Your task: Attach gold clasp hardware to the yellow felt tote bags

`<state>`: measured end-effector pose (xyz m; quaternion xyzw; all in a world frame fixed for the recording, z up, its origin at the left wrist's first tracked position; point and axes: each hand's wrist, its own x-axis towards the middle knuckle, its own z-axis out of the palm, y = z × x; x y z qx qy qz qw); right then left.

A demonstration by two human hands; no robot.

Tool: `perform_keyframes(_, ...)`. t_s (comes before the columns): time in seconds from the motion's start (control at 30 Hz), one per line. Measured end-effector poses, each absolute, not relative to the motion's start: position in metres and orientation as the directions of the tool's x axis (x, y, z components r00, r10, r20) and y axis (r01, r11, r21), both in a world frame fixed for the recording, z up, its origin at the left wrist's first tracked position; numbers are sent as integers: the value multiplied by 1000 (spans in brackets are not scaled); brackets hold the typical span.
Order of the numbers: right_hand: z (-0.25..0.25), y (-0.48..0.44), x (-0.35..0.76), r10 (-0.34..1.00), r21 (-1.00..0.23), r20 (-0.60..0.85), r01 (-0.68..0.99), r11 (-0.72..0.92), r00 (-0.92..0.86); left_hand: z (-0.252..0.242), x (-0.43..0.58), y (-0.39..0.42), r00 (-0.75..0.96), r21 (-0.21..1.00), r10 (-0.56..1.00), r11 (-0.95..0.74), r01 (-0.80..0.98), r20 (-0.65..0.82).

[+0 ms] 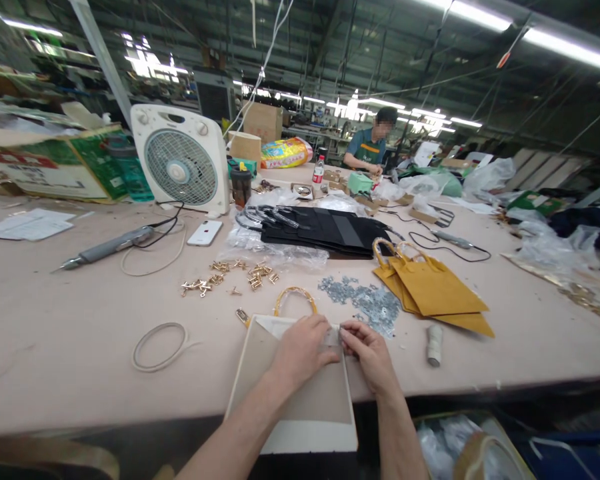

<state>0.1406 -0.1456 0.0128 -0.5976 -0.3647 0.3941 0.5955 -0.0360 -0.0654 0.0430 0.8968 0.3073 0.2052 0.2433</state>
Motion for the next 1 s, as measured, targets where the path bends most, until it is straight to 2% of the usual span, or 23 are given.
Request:
perform_keyframes(0.2,12,-148,141,946,-993,-27,98,-61,323,34,-34,-60,728,602,646,-682,415,230)
perform_keyframes(0.33,14,-145,134,947,-985,7,168,-49,320,33,-34,-59,722,611,647,-681,404,244)
perform_keyframes(0.7,16,-141,128,935,-972,41,232,-45,352,33,-33,-58,724,624,647,-673,396,239)
perform_keyframes(0.87,15,-143,131,957,-966,26,254,-51,289,35,-35,-57,738,619,638,-676,399,221)
perform_keyframes(1.0,15,-141,131,942,-968,27,246,-60,334,33,-35,-57,730,623,641,-677,391,237)
